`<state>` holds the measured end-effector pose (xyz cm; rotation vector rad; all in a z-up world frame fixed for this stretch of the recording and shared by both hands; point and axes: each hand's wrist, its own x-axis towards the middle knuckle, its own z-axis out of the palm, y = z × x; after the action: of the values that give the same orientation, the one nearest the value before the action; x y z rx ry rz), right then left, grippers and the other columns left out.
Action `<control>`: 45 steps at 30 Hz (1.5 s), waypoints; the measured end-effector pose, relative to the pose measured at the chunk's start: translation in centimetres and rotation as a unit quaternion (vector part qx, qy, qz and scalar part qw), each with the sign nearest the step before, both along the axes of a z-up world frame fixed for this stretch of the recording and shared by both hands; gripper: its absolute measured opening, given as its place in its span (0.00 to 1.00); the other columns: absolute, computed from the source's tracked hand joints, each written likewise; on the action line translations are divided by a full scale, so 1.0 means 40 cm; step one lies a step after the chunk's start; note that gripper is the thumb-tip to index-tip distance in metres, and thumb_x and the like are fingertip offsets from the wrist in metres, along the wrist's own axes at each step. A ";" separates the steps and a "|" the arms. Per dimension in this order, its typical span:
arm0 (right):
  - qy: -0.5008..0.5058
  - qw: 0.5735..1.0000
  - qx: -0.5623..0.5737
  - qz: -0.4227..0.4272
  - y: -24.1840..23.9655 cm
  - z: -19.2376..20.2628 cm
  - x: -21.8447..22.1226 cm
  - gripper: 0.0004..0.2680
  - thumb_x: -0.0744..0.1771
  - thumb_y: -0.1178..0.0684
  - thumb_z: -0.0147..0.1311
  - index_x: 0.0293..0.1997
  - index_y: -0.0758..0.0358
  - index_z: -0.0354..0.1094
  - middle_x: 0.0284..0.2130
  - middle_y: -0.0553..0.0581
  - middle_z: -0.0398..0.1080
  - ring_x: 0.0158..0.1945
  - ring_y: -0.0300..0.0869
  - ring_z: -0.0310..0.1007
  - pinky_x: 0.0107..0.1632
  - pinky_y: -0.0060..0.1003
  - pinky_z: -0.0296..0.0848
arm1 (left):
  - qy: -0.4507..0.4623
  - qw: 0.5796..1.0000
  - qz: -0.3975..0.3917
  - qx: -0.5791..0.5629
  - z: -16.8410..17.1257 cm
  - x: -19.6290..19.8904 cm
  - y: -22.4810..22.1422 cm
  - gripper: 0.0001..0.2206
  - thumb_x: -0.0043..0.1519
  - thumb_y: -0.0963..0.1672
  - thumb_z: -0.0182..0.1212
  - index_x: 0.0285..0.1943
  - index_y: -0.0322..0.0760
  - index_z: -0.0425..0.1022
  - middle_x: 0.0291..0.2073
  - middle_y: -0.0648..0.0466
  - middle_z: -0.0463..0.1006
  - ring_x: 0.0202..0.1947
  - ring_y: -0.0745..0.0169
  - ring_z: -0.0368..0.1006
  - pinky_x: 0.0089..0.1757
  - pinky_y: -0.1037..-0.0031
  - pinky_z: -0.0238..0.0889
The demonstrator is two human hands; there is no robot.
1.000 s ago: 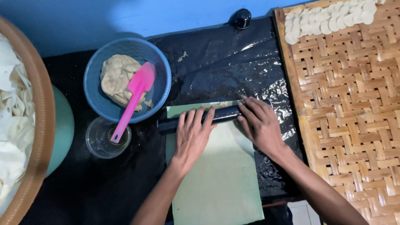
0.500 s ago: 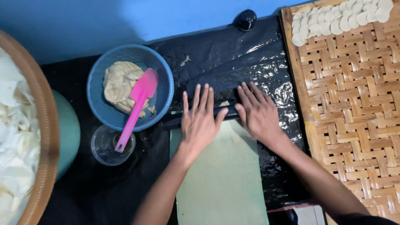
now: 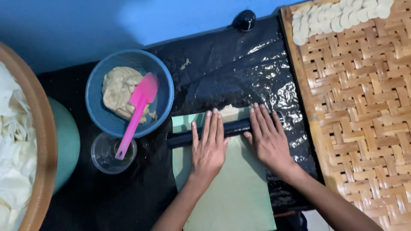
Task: Flattening and shaping dough sheets using a rolling pin on a workstation.
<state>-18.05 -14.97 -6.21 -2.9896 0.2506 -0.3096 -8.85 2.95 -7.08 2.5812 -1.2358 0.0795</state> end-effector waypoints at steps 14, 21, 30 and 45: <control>-0.029 0.999 -0.006 0.016 -0.043 0.009 0.076 0.25 0.72 0.42 0.41 0.72 0.77 0.51 0.70 0.73 0.56 0.75 0.59 0.53 0.73 0.53 0.52 | 0.000 0.998 -0.015 -0.056 0.031 0.101 -0.056 0.36 0.68 0.55 0.51 0.74 0.20 0.57 0.75 0.35 0.55 0.77 0.43 0.46 0.69 0.40 0.33; -0.027 0.999 0.015 0.009 -0.019 0.009 0.039 0.25 0.71 0.43 0.42 0.72 0.77 0.51 0.70 0.73 0.56 0.74 0.58 0.54 0.73 0.53 0.53 | 0.008 0.999 0.004 -0.038 0.024 0.059 -0.044 0.36 0.67 0.54 0.52 0.74 0.20 0.58 0.75 0.35 0.55 0.77 0.44 0.46 0.69 0.41 0.34; 0.046 0.998 0.038 -0.002 -0.116 -0.009 0.205 0.23 0.74 0.42 0.34 0.72 0.76 0.53 0.71 0.72 0.54 0.77 0.58 0.49 0.73 0.51 0.50 | 0.027 0.999 0.019 -0.011 0.003 0.224 -0.152 0.35 0.70 0.56 0.44 0.77 0.24 0.54 0.77 0.40 0.50 0.79 0.41 0.41 0.70 0.39 0.28; -0.004 0.994 0.095 -0.049 -0.208 -0.045 0.346 0.23 0.74 0.42 0.33 0.71 0.76 0.55 0.70 0.80 0.49 0.75 0.67 0.45 0.73 0.55 0.47 | -0.072 0.982 0.009 -0.176 0.003 0.285 -0.167 0.24 0.72 0.53 0.54 0.67 0.30 0.68 0.62 0.40 0.70 0.64 0.39 0.64 0.64 0.51 0.55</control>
<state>-4.20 -23.29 -8.02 -2.7925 0.4018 -0.2906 2.55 -3.74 -6.98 2.3108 -1.1265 0.4545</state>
